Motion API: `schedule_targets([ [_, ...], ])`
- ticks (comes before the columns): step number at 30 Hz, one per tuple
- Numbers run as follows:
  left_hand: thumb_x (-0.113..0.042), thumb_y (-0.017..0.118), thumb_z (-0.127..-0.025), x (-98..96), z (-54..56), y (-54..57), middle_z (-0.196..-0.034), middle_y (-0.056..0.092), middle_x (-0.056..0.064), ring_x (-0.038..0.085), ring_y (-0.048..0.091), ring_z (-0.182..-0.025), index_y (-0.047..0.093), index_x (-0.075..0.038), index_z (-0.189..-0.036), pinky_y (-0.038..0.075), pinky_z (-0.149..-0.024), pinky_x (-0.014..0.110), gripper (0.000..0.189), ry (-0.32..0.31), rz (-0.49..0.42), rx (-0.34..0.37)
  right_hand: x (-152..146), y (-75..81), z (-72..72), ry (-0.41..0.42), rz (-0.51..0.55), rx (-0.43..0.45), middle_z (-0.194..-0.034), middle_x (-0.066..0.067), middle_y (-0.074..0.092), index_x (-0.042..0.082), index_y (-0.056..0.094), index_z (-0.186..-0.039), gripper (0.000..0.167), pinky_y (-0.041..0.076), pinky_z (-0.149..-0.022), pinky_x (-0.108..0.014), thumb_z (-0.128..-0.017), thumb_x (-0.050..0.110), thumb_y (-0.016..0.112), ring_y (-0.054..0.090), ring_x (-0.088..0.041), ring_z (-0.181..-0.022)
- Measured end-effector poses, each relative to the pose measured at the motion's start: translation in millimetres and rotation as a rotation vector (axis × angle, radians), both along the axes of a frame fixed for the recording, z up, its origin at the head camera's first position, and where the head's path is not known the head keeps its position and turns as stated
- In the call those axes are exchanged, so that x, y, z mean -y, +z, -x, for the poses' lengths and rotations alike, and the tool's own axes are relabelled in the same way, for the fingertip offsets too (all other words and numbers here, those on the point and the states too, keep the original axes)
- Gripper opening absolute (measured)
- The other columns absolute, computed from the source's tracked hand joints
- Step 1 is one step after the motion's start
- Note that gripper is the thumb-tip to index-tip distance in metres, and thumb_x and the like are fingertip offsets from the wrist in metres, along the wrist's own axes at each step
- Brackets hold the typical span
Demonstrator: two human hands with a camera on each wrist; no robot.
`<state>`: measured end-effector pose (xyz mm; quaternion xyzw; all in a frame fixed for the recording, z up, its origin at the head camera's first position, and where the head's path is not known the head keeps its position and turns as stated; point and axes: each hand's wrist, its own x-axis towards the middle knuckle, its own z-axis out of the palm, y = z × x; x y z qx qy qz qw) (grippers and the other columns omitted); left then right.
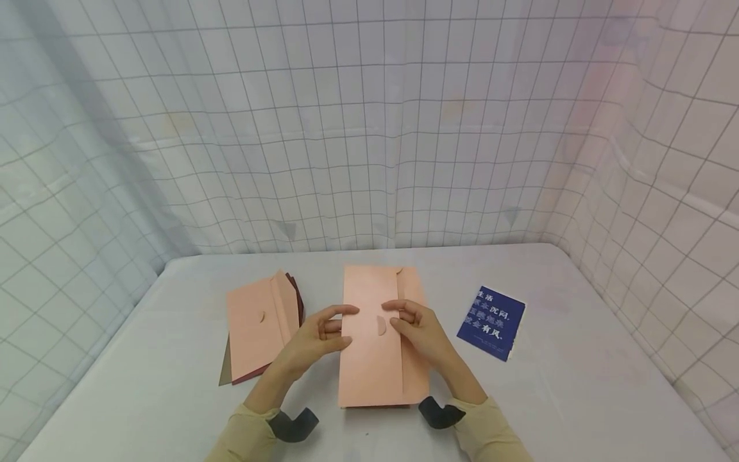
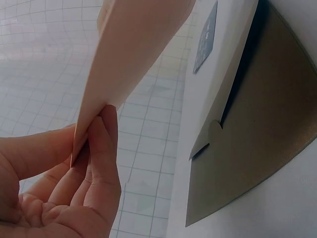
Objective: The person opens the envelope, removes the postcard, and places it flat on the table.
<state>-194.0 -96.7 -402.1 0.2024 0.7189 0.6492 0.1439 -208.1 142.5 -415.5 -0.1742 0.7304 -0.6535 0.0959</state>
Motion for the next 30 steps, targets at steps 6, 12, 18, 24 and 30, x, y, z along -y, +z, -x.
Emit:
schedule_targets([
  [6, 0.001, 0.058, -0.087, -0.2, 0.0, -1.6, -0.070, 0.048, -0.004, 0.005, 0.049, -0.065, 0.046, -0.006, -0.133, 0.045, -0.066, 0.024, 0.048, -0.003, 0.003, -0.003, -0.8, -3.1, 0.6, -0.006, 0.034, 0.033, -0.095, 0.004, 0.071, -0.004, 0.049, -0.127, 0.037, 0.053, -0.074, -0.021, -0.094, 0.012, 0.054, 0.065, -0.003, -0.083],
  [12, 0.002, 0.058, -0.086, -1.4, 0.4, -3.1, -0.082, 0.059, -0.002, 0.005, 0.054, -0.071, 0.047, -0.007, -0.132, 0.047, -0.070, 0.025, 0.049, -0.002, 0.020, 0.016, -0.1, -4.8, 1.4, -0.035, 0.050, 0.047, -0.075, 0.014, 0.068, -0.007, 0.050, -0.122, 0.034, 0.051, -0.068, -0.019, -0.092, 0.008, 0.056, 0.061, -0.002, -0.073],
  [18, 0.003, 0.057, -0.086, -1.1, 0.1, -2.6, -0.092, 0.063, 0.004, 0.005, 0.057, -0.075, 0.047, -0.007, -0.133, 0.049, -0.071, 0.023, 0.050, -0.005, 0.014, 0.015, 0.6, -4.8, 1.5, -0.029, 0.060, 0.015, -0.065, 0.013, 0.061, -0.011, 0.050, -0.119, 0.036, 0.048, -0.063, -0.018, -0.091, 0.009, 0.058, 0.055, -0.001, -0.066],
  [24, 0.003, 0.057, -0.086, -0.2, 0.3, -3.3, -0.101, 0.064, 0.013, 0.005, 0.058, -0.078, 0.046, -0.006, -0.134, 0.050, -0.072, 0.023, 0.050, 0.000, 0.014, 0.010, 1.9, -2.9, 0.5, -0.059, 0.034, 0.038, -0.061, 0.013, 0.051, -0.010, 0.051, -0.117, 0.035, 0.045, -0.062, -0.018, -0.090, 0.010, 0.060, 0.051, -0.002, -0.064],
  [30, 0.003, 0.057, -0.086, 1.2, 0.7, -3.3, -0.088, 0.061, 0.001, 0.005, 0.055, -0.074, 0.046, -0.007, -0.134, 0.049, -0.072, 0.025, 0.050, 0.007, 0.018, 0.025, 0.5, -2.9, 1.1, -0.078, 0.001, 0.051, -0.064, 0.012, 0.054, -0.006, 0.052, -0.116, 0.033, 0.045, -0.063, -0.019, -0.091, 0.013, 0.060, 0.052, -0.003, -0.066],
])
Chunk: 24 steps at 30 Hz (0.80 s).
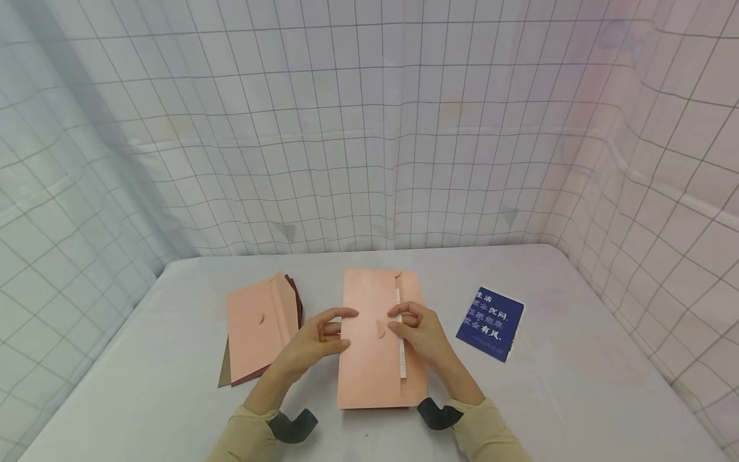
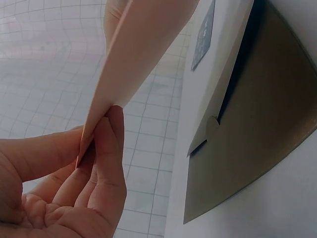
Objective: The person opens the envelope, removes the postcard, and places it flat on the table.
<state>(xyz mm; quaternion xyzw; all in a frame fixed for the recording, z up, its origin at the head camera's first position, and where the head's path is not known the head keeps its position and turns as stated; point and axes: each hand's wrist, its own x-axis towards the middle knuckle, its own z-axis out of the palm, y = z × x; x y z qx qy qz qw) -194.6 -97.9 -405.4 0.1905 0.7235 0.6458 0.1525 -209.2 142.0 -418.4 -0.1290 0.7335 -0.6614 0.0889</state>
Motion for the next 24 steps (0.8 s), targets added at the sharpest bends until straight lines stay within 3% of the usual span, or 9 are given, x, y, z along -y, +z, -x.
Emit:
schedule_targets([
  [8, 0.002, 0.058, -0.087, 4.3, 2.5, 0.8, -0.077, 0.052, -0.002, 0.005, 0.047, -0.066, 0.044, -0.008, -0.135, 0.046, -0.069, 0.025, 0.051, 0.005, 0.017, -0.001, -2.7, -2.7, 2.7, 0.039, -0.035, -0.027, -0.067, 0.010, 0.059, -0.002, 0.052, -0.121, 0.033, 0.047, -0.065, -0.021, -0.095, 0.018, 0.054, 0.054, -0.004, -0.068],
  [16, 0.003, 0.057, -0.086, 6.8, 2.9, 3.5, -0.072, 0.047, -0.003, 0.004, 0.041, -0.061, 0.044, -0.006, -0.134, 0.044, -0.065, 0.022, 0.050, 0.005, -0.004, -0.012, -2.7, -0.5, 2.6, -0.001, -0.043, -0.039, -0.068, 0.011, 0.060, -0.001, 0.053, -0.119, 0.030, 0.047, -0.066, -0.020, -0.094, 0.016, 0.055, 0.054, -0.004, -0.069],
  [24, 0.005, 0.057, -0.086, 9.0, 2.2, 4.5, -0.071, 0.044, -0.002, 0.003, 0.038, -0.059, 0.044, -0.005, -0.134, 0.042, -0.062, 0.021, 0.051, 0.031, -0.007, -0.023, -4.3, 4.0, 1.1, -0.055, -0.125, -0.084, -0.068, 0.009, 0.060, 0.003, 0.057, -0.118, 0.028, 0.043, -0.063, -0.020, -0.093, 0.017, 0.056, 0.050, -0.005, -0.067],
])
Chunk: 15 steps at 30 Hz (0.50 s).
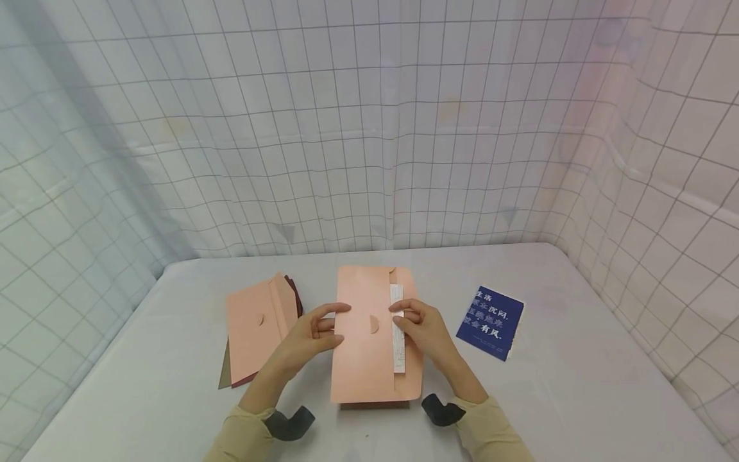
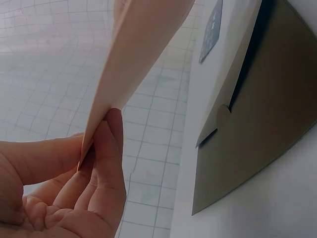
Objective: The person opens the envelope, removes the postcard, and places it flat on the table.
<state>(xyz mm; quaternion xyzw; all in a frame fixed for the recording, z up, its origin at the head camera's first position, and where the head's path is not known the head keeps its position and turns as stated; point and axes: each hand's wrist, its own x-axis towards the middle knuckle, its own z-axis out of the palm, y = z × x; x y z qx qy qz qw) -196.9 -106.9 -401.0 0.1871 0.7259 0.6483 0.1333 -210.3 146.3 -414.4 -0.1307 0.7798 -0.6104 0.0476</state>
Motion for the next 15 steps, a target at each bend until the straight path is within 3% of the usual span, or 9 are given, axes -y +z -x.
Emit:
schedule_targets([
  [15, 0.005, 0.056, -0.086, 2.3, 2.2, -0.5, -0.074, 0.041, -0.001, 0.005, 0.039, -0.060, 0.041, -0.007, -0.136, 0.042, -0.062, 0.020, 0.054, 0.030, 0.022, 0.011, -0.7, 3.0, 1.4, -0.091, -0.041, 0.023, -0.065, 0.006, 0.061, 0.002, 0.061, -0.117, 0.028, 0.042, -0.057, -0.019, -0.091, 0.012, 0.059, 0.051, -0.003, -0.063],
])
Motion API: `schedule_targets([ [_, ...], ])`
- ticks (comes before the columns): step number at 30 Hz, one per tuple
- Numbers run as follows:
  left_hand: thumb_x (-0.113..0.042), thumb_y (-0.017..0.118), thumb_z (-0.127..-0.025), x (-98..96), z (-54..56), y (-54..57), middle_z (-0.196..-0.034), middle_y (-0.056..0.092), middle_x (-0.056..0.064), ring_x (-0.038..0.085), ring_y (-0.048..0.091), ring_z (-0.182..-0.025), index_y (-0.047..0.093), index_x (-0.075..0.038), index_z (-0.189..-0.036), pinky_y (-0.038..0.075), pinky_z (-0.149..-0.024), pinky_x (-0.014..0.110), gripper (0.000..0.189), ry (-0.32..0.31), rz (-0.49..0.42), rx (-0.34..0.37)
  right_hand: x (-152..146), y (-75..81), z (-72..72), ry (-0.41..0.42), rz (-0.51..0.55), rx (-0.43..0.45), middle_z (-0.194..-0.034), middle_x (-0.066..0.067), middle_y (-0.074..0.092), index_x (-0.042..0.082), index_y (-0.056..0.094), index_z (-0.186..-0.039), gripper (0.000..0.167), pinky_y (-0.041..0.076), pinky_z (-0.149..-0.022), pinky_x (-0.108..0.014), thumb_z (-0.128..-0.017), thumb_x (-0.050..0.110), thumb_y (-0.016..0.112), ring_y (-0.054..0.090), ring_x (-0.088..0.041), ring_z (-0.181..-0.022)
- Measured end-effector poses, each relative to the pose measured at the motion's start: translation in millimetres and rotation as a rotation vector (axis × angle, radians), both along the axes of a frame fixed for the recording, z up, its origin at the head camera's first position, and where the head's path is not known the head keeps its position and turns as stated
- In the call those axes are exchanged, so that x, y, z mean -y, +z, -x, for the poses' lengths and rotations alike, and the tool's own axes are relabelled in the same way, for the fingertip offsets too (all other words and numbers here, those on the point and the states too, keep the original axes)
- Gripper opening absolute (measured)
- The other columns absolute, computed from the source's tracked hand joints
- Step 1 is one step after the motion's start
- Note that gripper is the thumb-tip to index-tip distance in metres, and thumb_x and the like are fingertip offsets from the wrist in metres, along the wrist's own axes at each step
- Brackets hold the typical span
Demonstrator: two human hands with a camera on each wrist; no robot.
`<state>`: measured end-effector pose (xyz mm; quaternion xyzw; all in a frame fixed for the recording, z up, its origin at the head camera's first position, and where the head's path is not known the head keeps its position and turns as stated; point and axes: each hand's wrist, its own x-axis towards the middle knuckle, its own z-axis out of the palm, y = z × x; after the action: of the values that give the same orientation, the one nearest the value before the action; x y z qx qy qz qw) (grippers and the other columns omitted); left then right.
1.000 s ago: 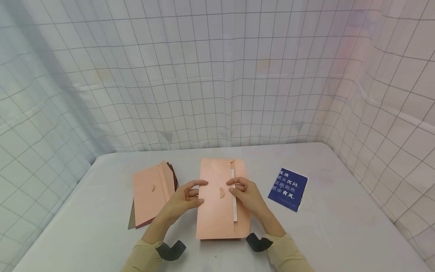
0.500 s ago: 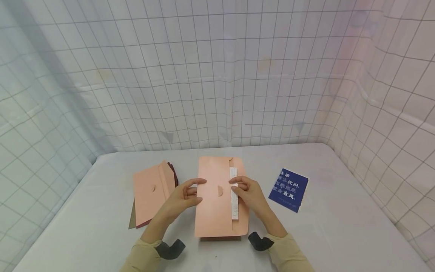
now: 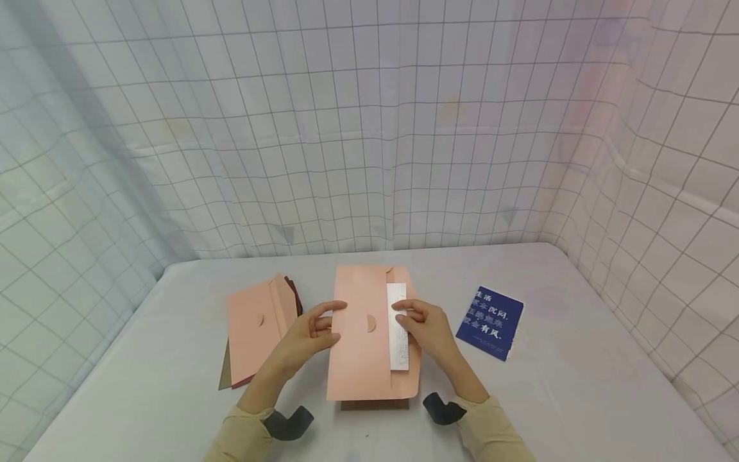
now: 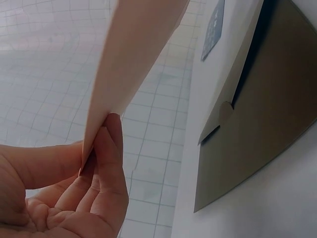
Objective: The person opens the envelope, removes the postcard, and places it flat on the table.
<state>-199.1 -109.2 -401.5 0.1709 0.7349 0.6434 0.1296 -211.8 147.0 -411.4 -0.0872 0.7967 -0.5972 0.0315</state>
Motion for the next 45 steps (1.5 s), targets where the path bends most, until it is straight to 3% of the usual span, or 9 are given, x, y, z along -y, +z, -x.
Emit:
schedule_targets([
  [7, 0.005, 0.056, -0.087, 0.4, 0.0, 0.4, -0.076, 0.042, 0.000, 0.005, 0.040, -0.061, 0.041, -0.008, -0.137, 0.041, -0.062, 0.020, 0.054, 0.014, 0.008, 0.000, -0.4, -0.2, -0.7, -0.011, -0.008, -0.023, -0.055, 0.007, 0.044, 0.004, 0.061, -0.117, 0.028, 0.032, -0.049, -0.019, -0.091, 0.013, 0.059, 0.036, -0.002, -0.051],
  [13, 0.006, 0.055, -0.086, 0.7, 0.2, 1.2, -0.075, 0.040, 0.000, 0.005, 0.036, -0.059, 0.042, -0.008, -0.136, 0.038, -0.061, 0.020, 0.053, 0.027, 0.010, -0.010, -1.3, -2.1, -0.3, -0.033, -0.021, -0.072, -0.053, 0.007, 0.042, 0.002, 0.062, -0.116, 0.027, 0.026, -0.042, -0.020, -0.090, 0.009, 0.058, 0.028, -0.002, -0.045],
  [20, 0.006, 0.054, -0.086, 1.7, 0.3, 2.6, -0.076, 0.043, 0.000, 0.006, 0.038, -0.060, 0.043, -0.010, -0.136, 0.038, -0.061, 0.021, 0.054, 0.053, 0.035, -0.017, -2.5, -0.8, 1.7, -0.050, -0.057, -0.064, -0.053, 0.004, 0.044, 0.007, 0.063, -0.117, 0.027, 0.025, -0.044, -0.018, -0.091, 0.011, 0.059, 0.028, -0.003, -0.044],
  [26, 0.007, 0.054, -0.086, 2.6, 1.4, 1.4, -0.077, 0.044, 0.001, 0.007, 0.040, -0.062, 0.043, -0.010, -0.137, 0.040, -0.062, 0.021, 0.055, 0.063, 0.033, -0.017, -4.3, -1.3, 2.2, -0.075, -0.062, -0.058, -0.065, -0.005, 0.063, 0.007, 0.063, -0.116, 0.026, 0.040, -0.049, -0.023, -0.091, 0.009, 0.058, 0.050, -0.006, -0.051],
  [31, 0.008, 0.053, -0.086, 4.1, 1.6, 1.6, -0.076, 0.042, -0.001, 0.006, 0.038, -0.061, 0.043, -0.010, -0.137, 0.039, -0.061, 0.020, 0.055, 0.069, 0.023, -0.024, -5.1, 0.9, 1.1, -0.078, -0.047, -0.059, -0.065, -0.002, 0.062, 0.005, 0.062, -0.117, 0.026, 0.051, -0.059, -0.026, -0.091, 0.008, 0.057, 0.058, -0.007, -0.058],
  [37, 0.008, 0.053, -0.086, 5.0, 1.8, 3.1, -0.073, 0.040, -0.002, 0.005, 0.037, -0.059, 0.041, -0.008, -0.138, 0.038, -0.060, 0.021, 0.056, 0.056, 0.003, -0.027, -5.9, 0.7, 0.9, -0.069, -0.044, -0.074, -0.059, 0.000, 0.055, 0.003, 0.062, -0.117, 0.027, 0.052, -0.061, -0.024, -0.091, 0.010, 0.058, 0.060, -0.007, -0.060],
  [45, 0.009, 0.053, -0.085, 5.7, 2.2, 2.5, -0.072, 0.040, -0.003, 0.005, 0.037, -0.059, 0.041, -0.007, -0.138, 0.037, -0.060, 0.021, 0.056, 0.061, -0.011, -0.033, -6.1, 0.8, 0.8, -0.083, -0.074, -0.066, -0.078, -0.015, 0.069, 0.005, 0.062, -0.118, 0.027, 0.052, -0.063, -0.022, -0.092, 0.010, 0.057, 0.064, -0.007, -0.065],
])
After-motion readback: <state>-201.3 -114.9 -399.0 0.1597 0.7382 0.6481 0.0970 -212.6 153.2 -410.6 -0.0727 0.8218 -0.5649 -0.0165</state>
